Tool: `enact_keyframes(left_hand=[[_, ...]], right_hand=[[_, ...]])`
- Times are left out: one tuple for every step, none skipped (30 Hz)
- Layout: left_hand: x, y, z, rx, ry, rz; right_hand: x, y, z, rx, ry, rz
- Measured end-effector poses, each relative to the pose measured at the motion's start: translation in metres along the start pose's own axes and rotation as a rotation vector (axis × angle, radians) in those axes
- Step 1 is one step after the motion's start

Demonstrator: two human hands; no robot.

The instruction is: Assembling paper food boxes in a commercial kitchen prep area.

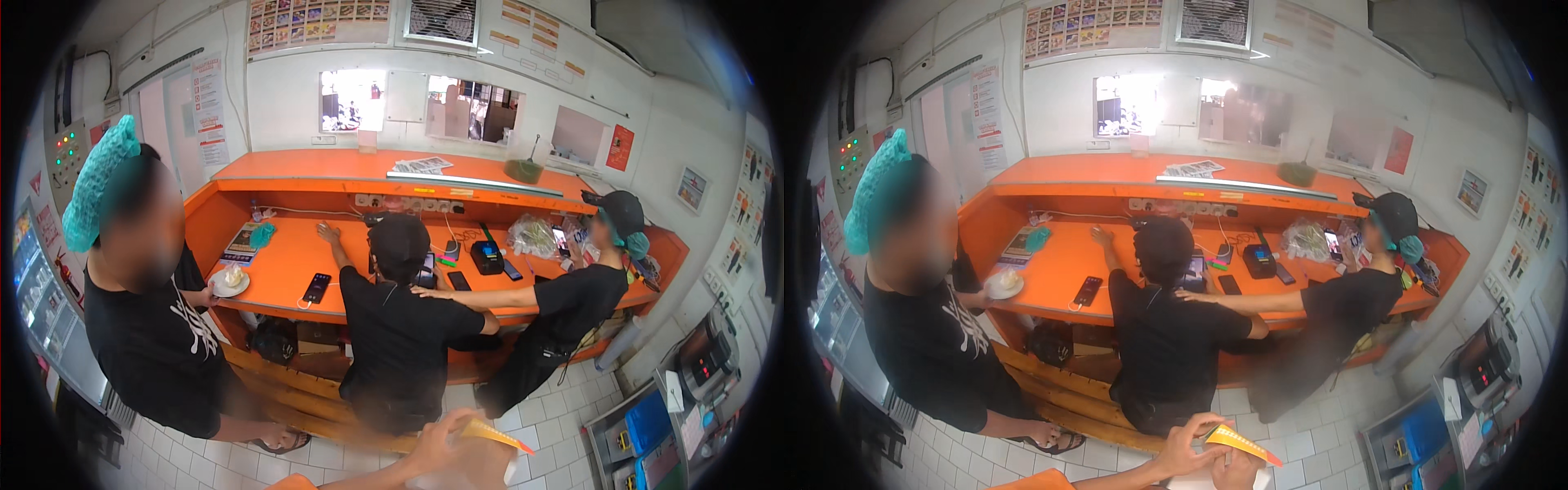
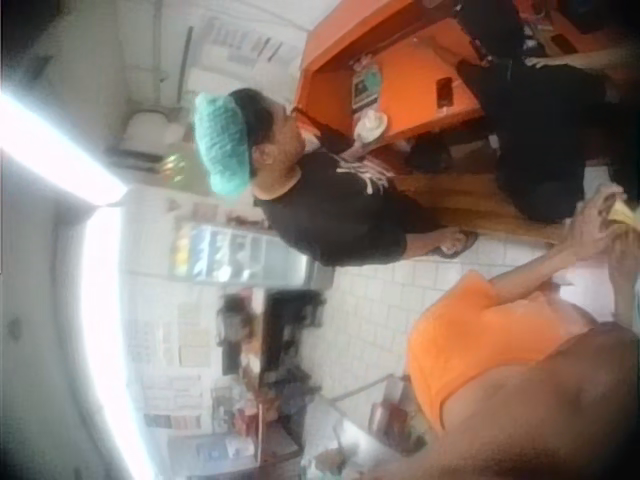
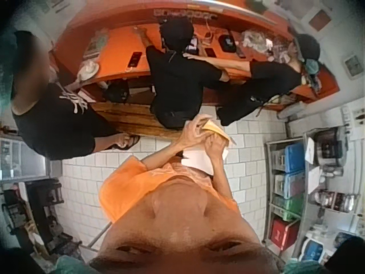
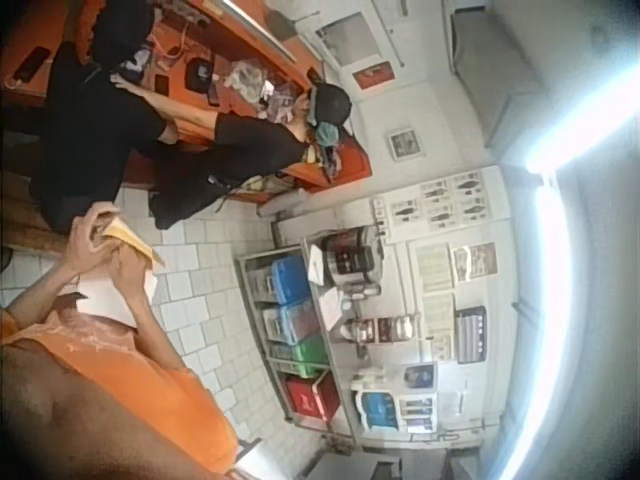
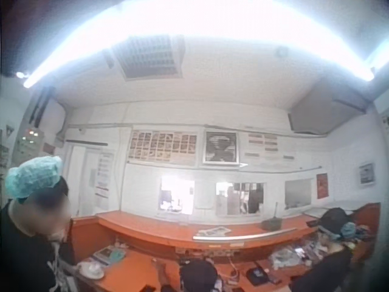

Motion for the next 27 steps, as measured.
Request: enact_keyframes(left_hand=[[-0.001,0.003,0.009,-0.015,-0.009,0.077],[-0.001,0.003,0.017,-0.003,0.001,0.132],[0.001,-0.002,0.022,0.055,0.034,0.147],[-0.005,0.0,0.03,0.04,0.006,0.153],[-0.01,-0.002,0.034,0.092,-0.019,0.181],[-0.017,-0.007,0.038,0.163,-0.072,0.207],[-0.017,-0.007,0.042,0.173,-0.06,0.206],[-0.01,-0.015,0.042,0.292,0.021,0.274],[-0.001,-0.024,0.039,0.428,0.099,0.331],[-0.003,-0.026,0.043,0.429,0.087,0.34],[0.002,-0.039,0.04,0.542,0.133,0.375],[0.006,-0.054,0.036,0.67,0.166,0.415],[0.004,-0.066,0.035,0.72,0.135,0.452],[0.001,-0.077,0.033,0.716,0.107,0.476],[0.006,-0.088,0.026,0.802,0.173,0.52],[0.003,-0.1,0.018,0.885,0.141,0.526],[0.001,-0.111,0.008,0.946,0.157,0.491],[-0.003,-0.122,-0.004,1.034,0.146,0.45],[-0.002,-0.123,-0.012,1.036,0.182,0.464],[-0.011,-0.131,-0.023,1.082,0.113,0.392],[-0.022,-0.141,-0.037,1.161,0.046,0.292],[-0.023,-0.139,-0.042,1.13,0.053,0.322],[-0.037,-0.147,-0.056,1.172,0.014,0.122],[-0.054,-0.153,-0.069,1.209,-0.014,-0.107],[-0.062,-0.158,-0.082,1.242,-0.007,-0.223],[-0.072,-0.161,-0.095,1.281,0.023,-0.371],[-0.073,-0.164,-0.104,1.282,0.027,-0.367]], right_hand=[[0.004,-0.014,0.002,0.234,-0.053,-0.03],[0.015,-0.007,0.007,0.236,-0.061,-0.025],[0.034,0.004,0.012,0.218,0.017,0.066],[0.051,0.014,0.018,0.193,0.094,0.159],[0.055,0.022,0.027,0.176,0.082,0.171],[0.063,0.044,0.037,-0.005,0.142,0.131],[0.067,0.054,0.048,-0.096,0.158,0.116],[0.069,0.063,0.058,-0.187,0.169,0.099],[0.058,0.055,0.075,-0.114,0.054,0.162],[0.048,0.044,0.09,-0.039,-0.06,0.224],[0.047,0.025,0.095,0.044,-0.098,0.371],[0.051,0.016,0.104,0.031,-0.112,0.38],[0.058,0.005,0.111,0.06,-0.116,0.585],[0.063,0.0,0.115,0.029,-0.112,0.789],[0.076,-0.008,0.122,0.128,-0.072,0.863],[0.083,-0.007,0.126,0.023,-0.075,0.794],[0.08,0.004,0.132,-0.054,-0.121,0.809],[0.074,0.018,0.134,-0.169,-0.163,0.816],[0.056,0.032,0.135,-0.243,-0.257,0.974],[0.035,0.054,0.131,-0.406,-0.325,1.085],[0.015,0.069,0.127,-0.468,-0.407,1.146],[0.003,0.08,0.13,-0.425,-0.417,1.176],[-0.014,0.097,0.126,-0.514,-0.417,1.262],[-0.03,0.108,0.12,-0.608,-0.428,1.356],[-0.037,0.115,0.123,-0.598,-0.422,1.344],[-0.048,0.119,0.122,-0.621,-0.488,1.347],[-0.059,0.12,0.121,-0.647,-0.556,1.348]])
Point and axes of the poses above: each hand's wrist, its own z-axis towards the middle knuckle, its own y-axis out of the palm, x = y × z, the point moved 10 cm from there along z, towards the middle knuckle, and after that the axes turned 14 degrees about -y, right-handed, at the moved point
